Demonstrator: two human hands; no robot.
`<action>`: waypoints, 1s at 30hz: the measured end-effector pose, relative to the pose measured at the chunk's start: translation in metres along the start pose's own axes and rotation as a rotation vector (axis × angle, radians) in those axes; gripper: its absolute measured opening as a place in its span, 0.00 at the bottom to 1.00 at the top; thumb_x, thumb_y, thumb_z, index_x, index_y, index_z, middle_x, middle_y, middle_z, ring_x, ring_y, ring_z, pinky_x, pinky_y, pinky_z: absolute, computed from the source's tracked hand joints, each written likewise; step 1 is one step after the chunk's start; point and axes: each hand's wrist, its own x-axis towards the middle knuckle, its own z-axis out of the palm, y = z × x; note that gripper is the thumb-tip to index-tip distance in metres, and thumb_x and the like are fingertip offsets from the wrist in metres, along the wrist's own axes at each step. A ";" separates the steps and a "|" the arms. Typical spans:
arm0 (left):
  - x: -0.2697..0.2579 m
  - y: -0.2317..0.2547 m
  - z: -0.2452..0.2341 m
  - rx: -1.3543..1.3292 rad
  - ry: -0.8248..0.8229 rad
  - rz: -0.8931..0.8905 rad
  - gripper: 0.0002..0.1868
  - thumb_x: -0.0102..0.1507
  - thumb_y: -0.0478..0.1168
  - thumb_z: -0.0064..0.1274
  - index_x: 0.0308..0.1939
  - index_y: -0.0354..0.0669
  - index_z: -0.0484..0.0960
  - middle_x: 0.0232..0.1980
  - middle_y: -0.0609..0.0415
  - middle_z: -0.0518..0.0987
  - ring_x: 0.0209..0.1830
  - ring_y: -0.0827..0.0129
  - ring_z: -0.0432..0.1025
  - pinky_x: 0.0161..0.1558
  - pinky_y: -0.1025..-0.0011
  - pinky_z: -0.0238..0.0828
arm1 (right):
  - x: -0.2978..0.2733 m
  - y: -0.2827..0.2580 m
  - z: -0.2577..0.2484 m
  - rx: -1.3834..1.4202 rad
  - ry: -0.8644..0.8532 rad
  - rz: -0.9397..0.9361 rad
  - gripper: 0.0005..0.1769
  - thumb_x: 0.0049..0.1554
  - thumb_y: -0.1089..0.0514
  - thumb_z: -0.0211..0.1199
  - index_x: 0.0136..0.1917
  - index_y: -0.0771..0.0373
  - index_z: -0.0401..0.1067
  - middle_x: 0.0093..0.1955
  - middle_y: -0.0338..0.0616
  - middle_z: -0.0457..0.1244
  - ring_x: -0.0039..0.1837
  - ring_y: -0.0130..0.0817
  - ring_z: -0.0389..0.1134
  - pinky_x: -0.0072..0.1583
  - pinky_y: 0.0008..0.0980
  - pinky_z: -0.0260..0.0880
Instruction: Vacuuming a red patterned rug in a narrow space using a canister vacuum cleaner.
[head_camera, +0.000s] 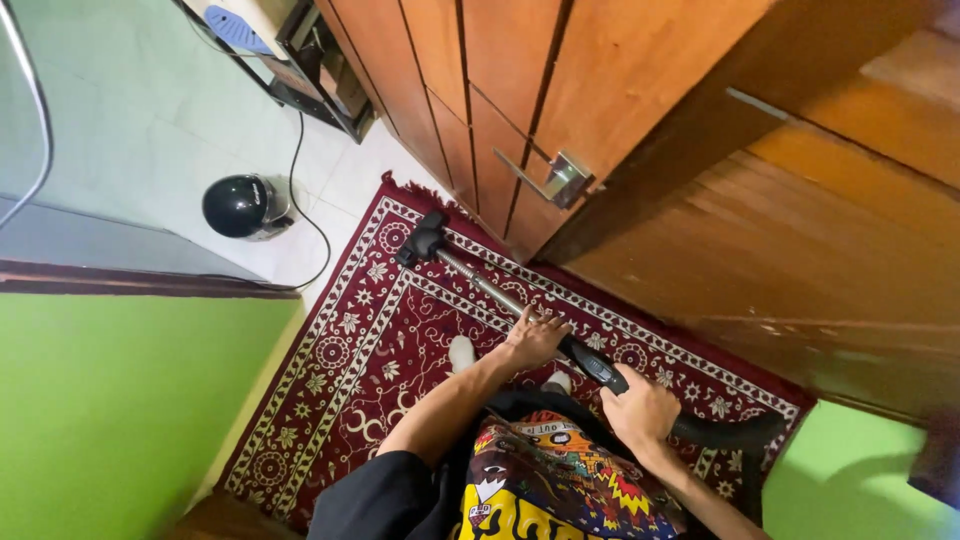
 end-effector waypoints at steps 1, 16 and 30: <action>0.004 0.003 0.003 -0.001 -0.002 0.002 0.33 0.67 0.56 0.48 0.73 0.50 0.64 0.75 0.51 0.67 0.76 0.57 0.59 0.75 0.33 0.33 | 0.000 0.005 0.004 -0.001 -0.001 0.002 0.22 0.52 0.45 0.66 0.61 0.45 0.78 0.33 0.31 0.72 0.27 0.24 0.68 0.32 0.26 0.70; -0.007 -0.090 0.007 0.061 0.221 -0.139 0.30 0.67 0.50 0.54 0.71 0.54 0.65 0.72 0.52 0.70 0.77 0.59 0.60 0.71 0.33 0.47 | 0.056 -0.086 0.050 -0.014 -0.006 -0.020 0.22 0.41 0.44 0.65 0.51 0.41 0.80 0.35 0.39 0.72 0.42 0.44 0.76 0.47 0.45 0.76; 0.019 -0.203 -0.025 0.103 0.284 -0.370 0.29 0.65 0.57 0.55 0.69 0.61 0.67 0.76 0.55 0.66 0.82 0.55 0.50 0.73 0.27 0.38 | 0.139 -0.187 0.045 0.032 0.066 -0.122 0.20 0.41 0.47 0.65 0.50 0.43 0.80 0.34 0.45 0.71 0.42 0.54 0.75 0.47 0.52 0.75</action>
